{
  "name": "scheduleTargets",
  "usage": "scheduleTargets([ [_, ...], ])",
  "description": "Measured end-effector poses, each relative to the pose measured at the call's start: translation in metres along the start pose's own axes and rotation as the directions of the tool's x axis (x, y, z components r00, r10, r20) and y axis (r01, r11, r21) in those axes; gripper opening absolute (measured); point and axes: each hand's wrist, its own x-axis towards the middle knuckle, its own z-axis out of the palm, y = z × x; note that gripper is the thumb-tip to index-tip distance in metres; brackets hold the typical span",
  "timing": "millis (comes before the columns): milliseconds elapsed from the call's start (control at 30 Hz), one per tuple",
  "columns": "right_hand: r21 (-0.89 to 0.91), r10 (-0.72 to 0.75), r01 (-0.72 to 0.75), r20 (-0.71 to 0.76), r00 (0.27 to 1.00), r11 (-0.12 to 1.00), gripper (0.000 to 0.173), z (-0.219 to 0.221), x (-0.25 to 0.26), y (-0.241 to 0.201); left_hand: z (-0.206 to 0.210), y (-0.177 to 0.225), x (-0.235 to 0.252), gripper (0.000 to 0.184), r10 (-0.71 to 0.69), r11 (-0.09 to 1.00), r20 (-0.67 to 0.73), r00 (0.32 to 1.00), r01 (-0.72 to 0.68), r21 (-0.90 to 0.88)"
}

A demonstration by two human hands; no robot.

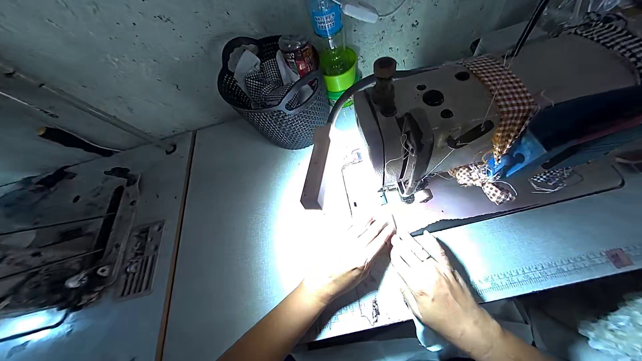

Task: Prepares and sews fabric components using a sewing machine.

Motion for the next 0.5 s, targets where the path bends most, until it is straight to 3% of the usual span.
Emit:
scheduleTargets([
  [133,-0.006,-0.016,0.016,0.013,1.0,1.0,0.043,0.0012,0.0008,-0.0009,-0.0008,-0.0036,-0.0015,0.035,-0.011,0.999,0.01,1.0,0.01,0.046],
  [500,0.073,0.013,-0.008,-0.061,0.998,0.997,0.045,0.0059,-0.0001,0.0022,-0.0014,-0.0093,-0.0008,0.035,-0.001,0.996,-0.015,1.0,-0.001,-0.086],
])
